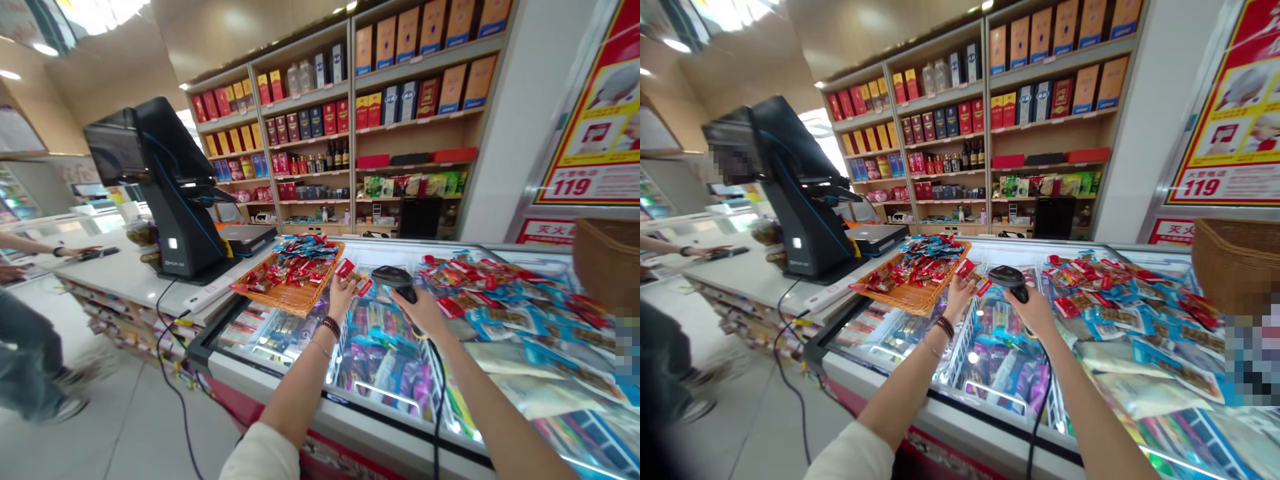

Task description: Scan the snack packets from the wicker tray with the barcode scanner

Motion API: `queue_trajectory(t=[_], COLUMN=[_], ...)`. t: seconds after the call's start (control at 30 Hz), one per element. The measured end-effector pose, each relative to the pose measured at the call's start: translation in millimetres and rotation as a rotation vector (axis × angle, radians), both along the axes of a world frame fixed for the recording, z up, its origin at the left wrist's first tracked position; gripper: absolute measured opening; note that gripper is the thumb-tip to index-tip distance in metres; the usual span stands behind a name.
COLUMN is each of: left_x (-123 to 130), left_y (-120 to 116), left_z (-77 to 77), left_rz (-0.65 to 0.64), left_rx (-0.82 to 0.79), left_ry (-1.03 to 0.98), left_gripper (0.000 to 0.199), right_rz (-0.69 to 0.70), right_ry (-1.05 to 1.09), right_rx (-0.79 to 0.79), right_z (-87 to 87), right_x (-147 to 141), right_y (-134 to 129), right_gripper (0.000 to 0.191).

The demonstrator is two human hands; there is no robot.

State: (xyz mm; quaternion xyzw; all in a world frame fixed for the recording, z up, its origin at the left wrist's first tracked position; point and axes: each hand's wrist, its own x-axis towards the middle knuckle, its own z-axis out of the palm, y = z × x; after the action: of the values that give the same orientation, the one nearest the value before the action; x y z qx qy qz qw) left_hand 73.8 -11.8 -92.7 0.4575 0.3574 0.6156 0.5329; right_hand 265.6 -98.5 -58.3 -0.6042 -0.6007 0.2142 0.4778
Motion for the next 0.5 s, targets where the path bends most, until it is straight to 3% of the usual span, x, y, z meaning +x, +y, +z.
queue_trajectory(t=[0.17, 0.5], left_x=[-8.0, -12.0], left_y=[9.6, 12.2], left_z=[-14.1, -15.7], left_rz=[0.067, 0.064], left_rx=[-0.01, -0.004], left_ry=[0.015, 0.001], left_gripper=[0.049, 0.048], right_rz=[-0.022, -0.016], right_ry=[-0.36, -0.487], right_rx=[-0.008, -0.02], right_z=[5.0, -1.3], right_x=[-0.8, -8.5], right_y=[-2.7, -1.6], right_gripper=[0.033, 0.031])
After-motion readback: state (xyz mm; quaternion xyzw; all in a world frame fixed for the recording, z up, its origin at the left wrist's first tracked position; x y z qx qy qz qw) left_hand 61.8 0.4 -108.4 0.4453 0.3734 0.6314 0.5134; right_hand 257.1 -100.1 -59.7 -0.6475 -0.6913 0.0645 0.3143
